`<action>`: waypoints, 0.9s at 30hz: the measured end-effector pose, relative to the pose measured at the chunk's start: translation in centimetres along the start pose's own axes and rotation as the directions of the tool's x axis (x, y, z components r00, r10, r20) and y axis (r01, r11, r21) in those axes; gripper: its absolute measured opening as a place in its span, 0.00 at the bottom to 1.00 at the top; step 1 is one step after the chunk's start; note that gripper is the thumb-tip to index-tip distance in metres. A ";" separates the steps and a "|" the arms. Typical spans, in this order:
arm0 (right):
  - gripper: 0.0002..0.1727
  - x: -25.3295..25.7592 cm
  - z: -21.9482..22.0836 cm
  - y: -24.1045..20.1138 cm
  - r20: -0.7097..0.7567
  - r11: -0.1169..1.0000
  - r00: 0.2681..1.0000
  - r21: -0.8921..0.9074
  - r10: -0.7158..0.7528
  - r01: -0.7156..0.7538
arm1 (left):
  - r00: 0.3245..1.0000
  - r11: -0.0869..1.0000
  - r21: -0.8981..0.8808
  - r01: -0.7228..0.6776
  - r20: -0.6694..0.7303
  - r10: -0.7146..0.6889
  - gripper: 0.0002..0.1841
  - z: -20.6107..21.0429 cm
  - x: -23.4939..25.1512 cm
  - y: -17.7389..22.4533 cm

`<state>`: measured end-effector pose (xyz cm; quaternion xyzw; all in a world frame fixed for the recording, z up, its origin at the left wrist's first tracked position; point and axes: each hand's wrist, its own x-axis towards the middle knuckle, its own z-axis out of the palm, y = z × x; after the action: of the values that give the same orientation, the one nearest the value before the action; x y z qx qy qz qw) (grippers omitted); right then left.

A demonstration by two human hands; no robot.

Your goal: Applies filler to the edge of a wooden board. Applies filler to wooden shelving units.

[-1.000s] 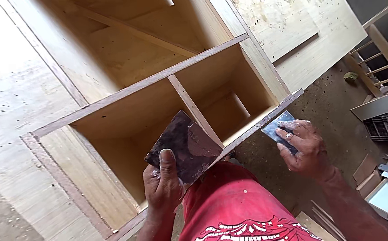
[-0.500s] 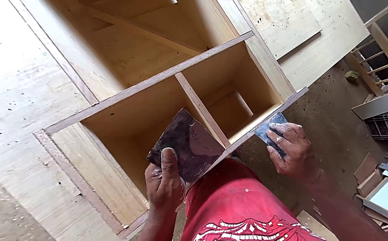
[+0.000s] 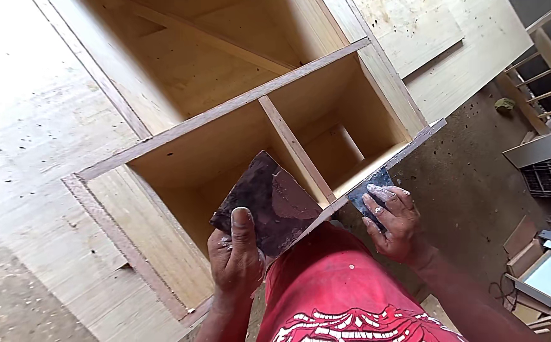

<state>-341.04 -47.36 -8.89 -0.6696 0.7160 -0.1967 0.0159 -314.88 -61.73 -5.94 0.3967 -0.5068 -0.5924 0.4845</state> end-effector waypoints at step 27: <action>0.21 -1.0 0.3 0.6 -0.077 0.998 0.997 0.061 -0.002 0.007 | 0.999 0.998 -0.041 -0.036 0.009 0.036 0.14 -2.0 -1.3 0.9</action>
<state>-341.37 -46.42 -9.63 -0.6625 0.7082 -0.2440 0.0083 -312.54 -60.88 -5.45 0.3747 -0.5038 -0.5957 0.5009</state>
